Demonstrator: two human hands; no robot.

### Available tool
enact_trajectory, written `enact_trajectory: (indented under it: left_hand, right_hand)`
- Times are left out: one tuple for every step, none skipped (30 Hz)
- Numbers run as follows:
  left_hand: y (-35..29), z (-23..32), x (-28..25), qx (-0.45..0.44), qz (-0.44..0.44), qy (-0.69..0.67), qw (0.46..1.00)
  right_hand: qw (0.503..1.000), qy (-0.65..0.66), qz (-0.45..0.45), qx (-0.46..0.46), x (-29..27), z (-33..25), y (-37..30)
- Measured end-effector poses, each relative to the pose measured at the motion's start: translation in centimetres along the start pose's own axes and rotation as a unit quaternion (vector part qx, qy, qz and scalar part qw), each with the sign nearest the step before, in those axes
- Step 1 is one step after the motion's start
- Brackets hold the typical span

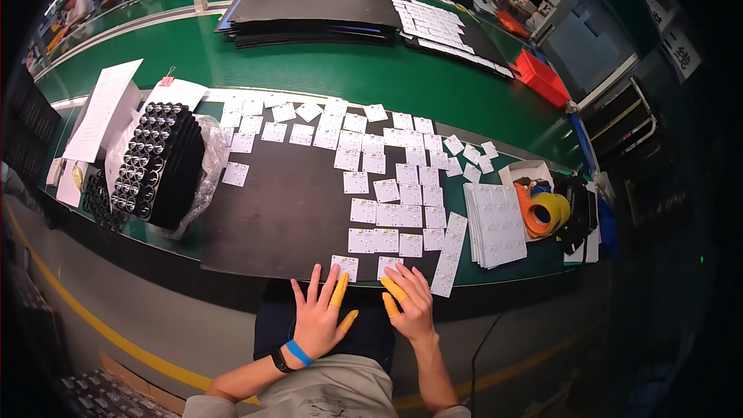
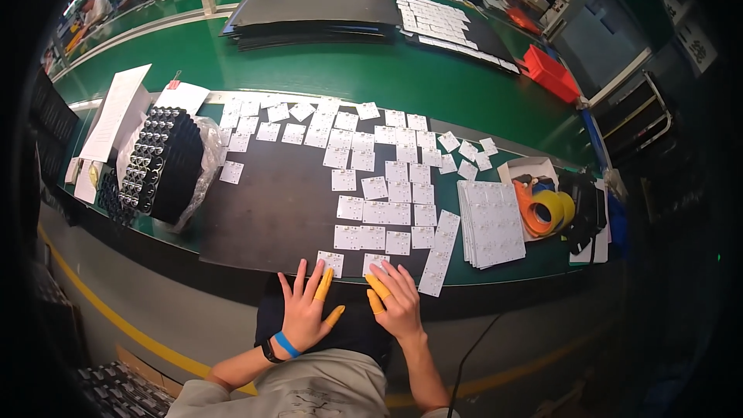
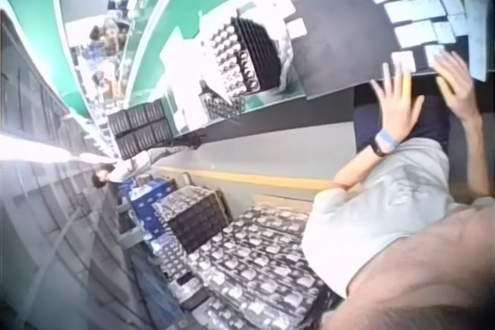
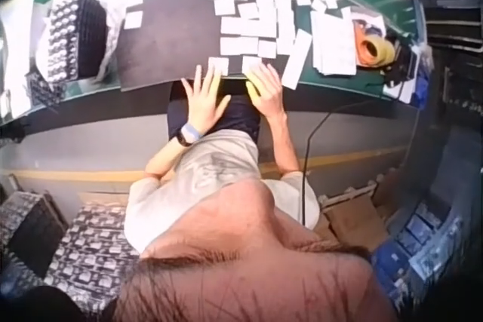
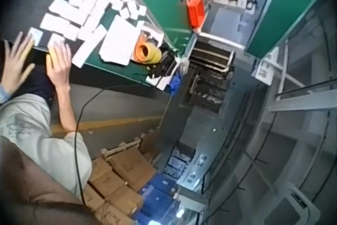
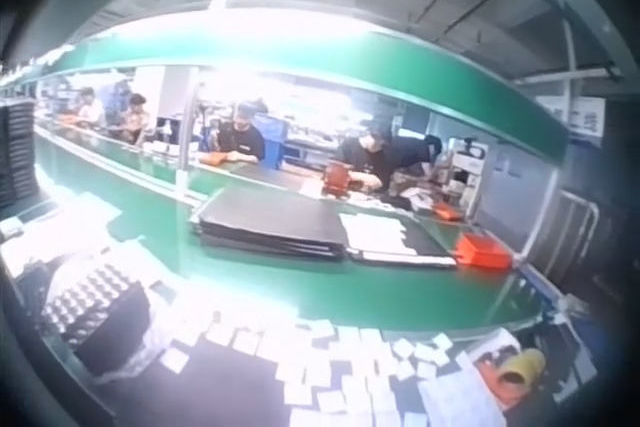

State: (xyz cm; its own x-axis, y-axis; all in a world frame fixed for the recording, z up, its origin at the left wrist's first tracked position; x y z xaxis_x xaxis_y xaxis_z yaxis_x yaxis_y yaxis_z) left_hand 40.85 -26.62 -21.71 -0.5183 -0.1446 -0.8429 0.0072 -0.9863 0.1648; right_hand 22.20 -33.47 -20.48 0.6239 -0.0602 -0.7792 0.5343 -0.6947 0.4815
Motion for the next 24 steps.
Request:
enact_trajectory:
  left_hand:
    - [0.2,0.3,0.1,0.000,-0.009,0.002,1.000]
    - [0.5,0.6,0.2,0.001,-0.017,0.005,1.000]
    - [0.8,0.8,0.2,0.004,-0.020,0.004,1.000]
    - [1.1,1.1,0.2,0.001,-0.020,0.007,1.000]
    - [1.4,1.3,0.2,-0.002,-0.020,0.010,1.000]
    - [1.7,1.7,0.3,0.002,-0.022,0.009,1.000]
    - [2.0,1.9,0.1,-0.011,-0.015,0.011,1.000]
    - [2.2,1.9,-0.1,-0.024,-0.008,0.014,1.000]
    - [2.2,1.9,-0.1,-0.021,-0.009,0.014,1.000]
    - [2.1,1.8,-0.3,-0.027,0.012,-0.013,0.999]
    - [2.1,1.7,-0.4,-0.034,0.034,-0.040,0.998]
    - [1.9,1.5,-0.1,-0.032,0.034,-0.041,0.998]
    - [1.3,1.3,0.2,-0.010,0.053,-0.071,0.996]
    - [0.9,1.3,0.2,0.009,0.071,-0.100,0.992]
    - [0.8,1.7,0.1,0.021,0.075,-0.128,0.989]
    - [0.8,2.1,-0.1,0.043,0.072,-0.146,0.986]
    - [0.8,2.5,-0.1,0.065,0.070,-0.163,0.982]
    - [0.8,3.0,0.2,0.072,0.070,-0.188,0.977]
    - [1.1,3.4,0.3,0.089,0.064,-0.201,0.973]
    - [1.5,4.0,0.1,0.097,0.062,-0.211,0.971]
    - [1.8,4.1,0.3,0.105,0.063,-0.235,0.964]
    - [2.3,4.6,0.3,0.114,0.064,-0.260,0.957]
    - [3.0,5.3,-0.5,0.123,0.080,-0.279,0.949]
    - [3.2,5.5,-0.3,0.124,0.081,-0.278,0.949]
  right_hand:
    - [1.000,0.010,0.010,0.004,-0.2,0.0,-0.2]
    - [1.000,0.008,0.011,0.007,-0.3,-0.1,-0.2]
    - [1.000,0.012,0.006,0.019,-0.3,-0.2,0.1]
    - [0.999,0.016,0.002,0.030,-0.3,-0.2,0.3]
    - [0.999,0.022,0.005,0.038,-0.1,-0.2,0.5]
    - [0.999,0.008,0.020,0.039,-0.5,-0.2,0.4]
    - [0.999,-0.006,0.035,0.039,-0.8,-0.2,0.3]
    - [0.996,-0.030,0.068,0.054,-1.5,0.0,-0.4]
    - [0.991,-0.058,0.091,0.075,-2.3,0.5,-1.4]
    - [0.988,-0.076,0.096,0.097,-3.4,0.8,-2.2]
    - [0.985,-0.097,0.089,0.111,-4.2,1.2,-2.9]
    - [0.983,-0.114,0.063,0.133,-4.7,2.0,-3.8]
    - [0.979,-0.132,0.038,0.153,-5.1,2.6,-4.6]
    - [0.974,-0.149,0.011,0.172,-5.3,3.1,-5.3]
    - [0.971,-0.175,0.026,0.160,-5.3,3.9,-6.3]
    - [0.971,-0.180,0.046,0.152,-5.7,4.1,-6.5]
    - [0.970,-0.184,0.066,0.143,-6.0,4.1,-6.5]
    - [0.965,-0.210,0.088,0.131,-6.7,3.9,-6.6]
    - [0.966,-0.201,0.099,0.130,-7.0,4.0,-6.4]
    - [0.967,-0.191,0.109,0.129,-7.4,4.1,-6.4]
    - [0.963,-0.214,0.120,0.112,-7.8,3.7,-6.2]
    - [0.960,-0.213,0.145,0.110,-8.4,3.6,-6.3]
    - [0.956,-0.212,0.170,0.108,-8.9,3.4,-6.2]
    - [0.951,-0.211,0.209,0.090,-9.5,2.8,-6.2]
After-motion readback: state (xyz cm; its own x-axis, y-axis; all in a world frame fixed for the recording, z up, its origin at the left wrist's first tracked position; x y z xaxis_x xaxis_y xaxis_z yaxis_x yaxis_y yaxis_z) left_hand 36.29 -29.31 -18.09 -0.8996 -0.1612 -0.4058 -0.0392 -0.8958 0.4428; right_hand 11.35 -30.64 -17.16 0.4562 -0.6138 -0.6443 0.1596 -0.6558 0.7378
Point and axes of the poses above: each hand's wrist, its own y-axis towards the middle knuckle, its own x-axis out of the palm, z = x × y, the point moved 4 cm from there along y, towards the middle knuckle, and after that the axes turned 4 degrees about -x, right-handed, at the moved point
